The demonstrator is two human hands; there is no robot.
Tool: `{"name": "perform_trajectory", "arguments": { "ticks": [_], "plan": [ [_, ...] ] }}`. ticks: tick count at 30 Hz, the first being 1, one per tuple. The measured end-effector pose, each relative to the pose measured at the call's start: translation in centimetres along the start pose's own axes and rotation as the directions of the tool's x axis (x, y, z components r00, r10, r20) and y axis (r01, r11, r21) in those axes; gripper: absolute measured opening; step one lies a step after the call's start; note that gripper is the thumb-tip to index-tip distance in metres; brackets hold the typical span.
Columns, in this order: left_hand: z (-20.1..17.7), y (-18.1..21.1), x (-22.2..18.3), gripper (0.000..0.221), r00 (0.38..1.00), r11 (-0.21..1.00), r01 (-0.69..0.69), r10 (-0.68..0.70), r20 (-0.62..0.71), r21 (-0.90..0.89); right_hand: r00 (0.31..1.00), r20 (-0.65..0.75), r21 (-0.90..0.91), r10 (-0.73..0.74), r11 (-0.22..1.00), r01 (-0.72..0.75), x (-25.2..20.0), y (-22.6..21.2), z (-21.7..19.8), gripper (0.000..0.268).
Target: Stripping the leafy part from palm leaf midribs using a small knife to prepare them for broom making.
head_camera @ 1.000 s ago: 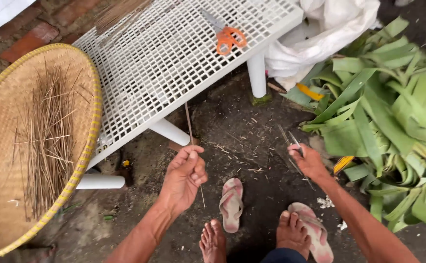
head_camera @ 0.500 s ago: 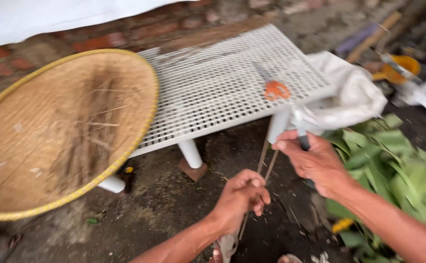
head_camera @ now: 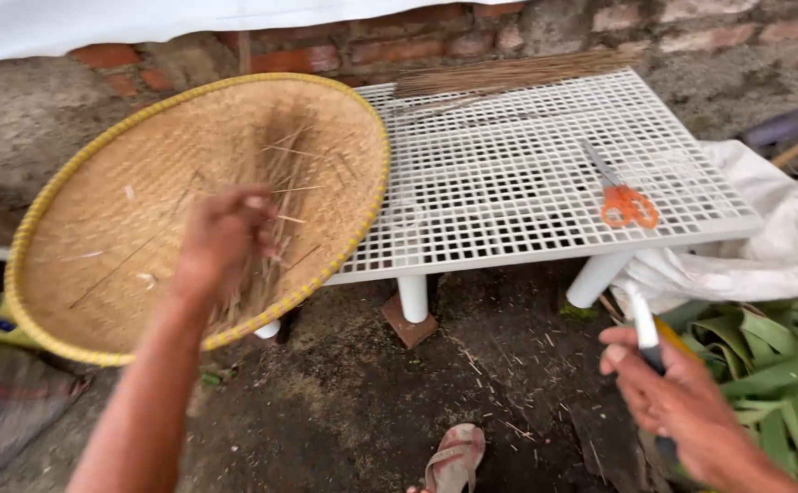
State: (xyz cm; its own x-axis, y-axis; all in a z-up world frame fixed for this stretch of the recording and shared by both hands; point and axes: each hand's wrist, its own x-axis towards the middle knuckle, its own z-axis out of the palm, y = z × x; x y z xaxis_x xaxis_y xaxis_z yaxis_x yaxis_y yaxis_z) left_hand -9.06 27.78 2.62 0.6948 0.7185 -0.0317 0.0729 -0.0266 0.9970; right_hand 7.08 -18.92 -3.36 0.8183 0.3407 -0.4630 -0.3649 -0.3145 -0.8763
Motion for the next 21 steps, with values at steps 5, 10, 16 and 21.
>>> {"name": "perform_trajectory", "arguments": {
  "ticks": [5,10,16,21],
  "plan": [
    [-2.2,-3.7,3.5,0.043,0.958,0.587,-0.134,0.282,-0.046,0.798,0.985,0.005,0.172,0.171,0.97,-0.17,2.8,7.9,-2.0,0.04],
    [3.7,-4.5,2.6,0.067,0.983,0.474,-0.052,0.177,-0.037,0.879,0.964,0.084,0.216,0.254,0.939,-0.266,4.0,11.6,-1.4,0.042],
    [13.2,-4.5,1.2,0.068,0.855,0.4,-0.493,0.389,0.344,0.773,0.935,0.097,0.345,0.342,0.87,-0.353,2.5,9.2,2.0,0.037],
    [21.9,-5.4,3.2,0.056,0.832,0.53,-0.518,0.131,0.539,0.671,0.922,0.257,0.412,0.291,0.83,-0.377,2.9,10.6,2.3,0.037]
  ]
}}
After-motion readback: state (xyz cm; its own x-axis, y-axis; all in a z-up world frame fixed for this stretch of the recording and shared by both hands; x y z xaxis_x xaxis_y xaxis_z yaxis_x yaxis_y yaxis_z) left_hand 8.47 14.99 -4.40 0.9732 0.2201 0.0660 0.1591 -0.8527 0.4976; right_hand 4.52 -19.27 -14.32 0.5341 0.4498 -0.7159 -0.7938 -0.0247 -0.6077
